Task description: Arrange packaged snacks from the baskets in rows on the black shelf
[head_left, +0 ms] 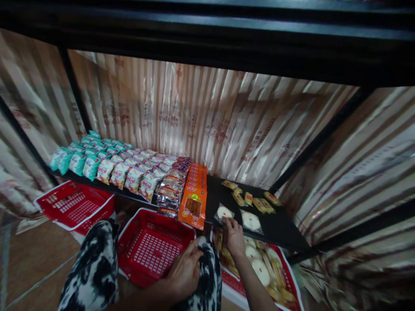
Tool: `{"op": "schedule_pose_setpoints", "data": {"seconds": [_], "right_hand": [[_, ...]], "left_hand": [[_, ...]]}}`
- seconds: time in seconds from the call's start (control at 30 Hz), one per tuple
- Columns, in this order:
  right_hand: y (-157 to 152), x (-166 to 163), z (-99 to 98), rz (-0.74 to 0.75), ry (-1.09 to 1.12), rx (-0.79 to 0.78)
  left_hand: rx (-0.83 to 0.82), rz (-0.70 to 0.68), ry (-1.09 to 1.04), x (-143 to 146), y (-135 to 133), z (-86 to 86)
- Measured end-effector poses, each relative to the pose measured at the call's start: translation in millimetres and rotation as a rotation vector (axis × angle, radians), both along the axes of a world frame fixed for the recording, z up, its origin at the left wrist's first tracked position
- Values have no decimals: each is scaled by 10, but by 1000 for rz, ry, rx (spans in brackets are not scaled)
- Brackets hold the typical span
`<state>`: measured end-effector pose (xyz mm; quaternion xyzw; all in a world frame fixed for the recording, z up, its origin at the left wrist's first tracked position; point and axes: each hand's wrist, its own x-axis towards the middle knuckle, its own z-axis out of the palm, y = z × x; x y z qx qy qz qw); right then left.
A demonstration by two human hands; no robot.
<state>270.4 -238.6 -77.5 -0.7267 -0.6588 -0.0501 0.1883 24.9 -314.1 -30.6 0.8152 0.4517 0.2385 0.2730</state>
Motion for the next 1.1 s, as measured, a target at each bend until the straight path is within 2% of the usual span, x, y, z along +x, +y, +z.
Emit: {"op": "schedule_pose_setpoints", "data": {"seconds": [0.23,0.33,0.43,0.53,0.73,0.87,1.0,1.1], "right_hand": [[17,139,-44,50,131,60],[-5,73,-35,-28,234,115],[-65,-31,19,-175,361,171],[-183,-152,93,-244,437,177],[-607,-443,239,-200,518,167],[-801,-542,355,-201,608,211],[-809,-494,542,-166,702,296],[-788,-442,705,-82,822,319]], "left_hand": [[-19,4,-82,-59,-33,65],[-55,40,-117,-141,-91,80],[-59,42,-165,-220,-205,80],[-25,52,-203,-275,-349,53],[-94,113,-193,-244,-705,-62],[-48,105,-196,-155,-890,-118],[49,124,-249,-129,-863,8],[90,195,-274,-117,-786,153]]}}
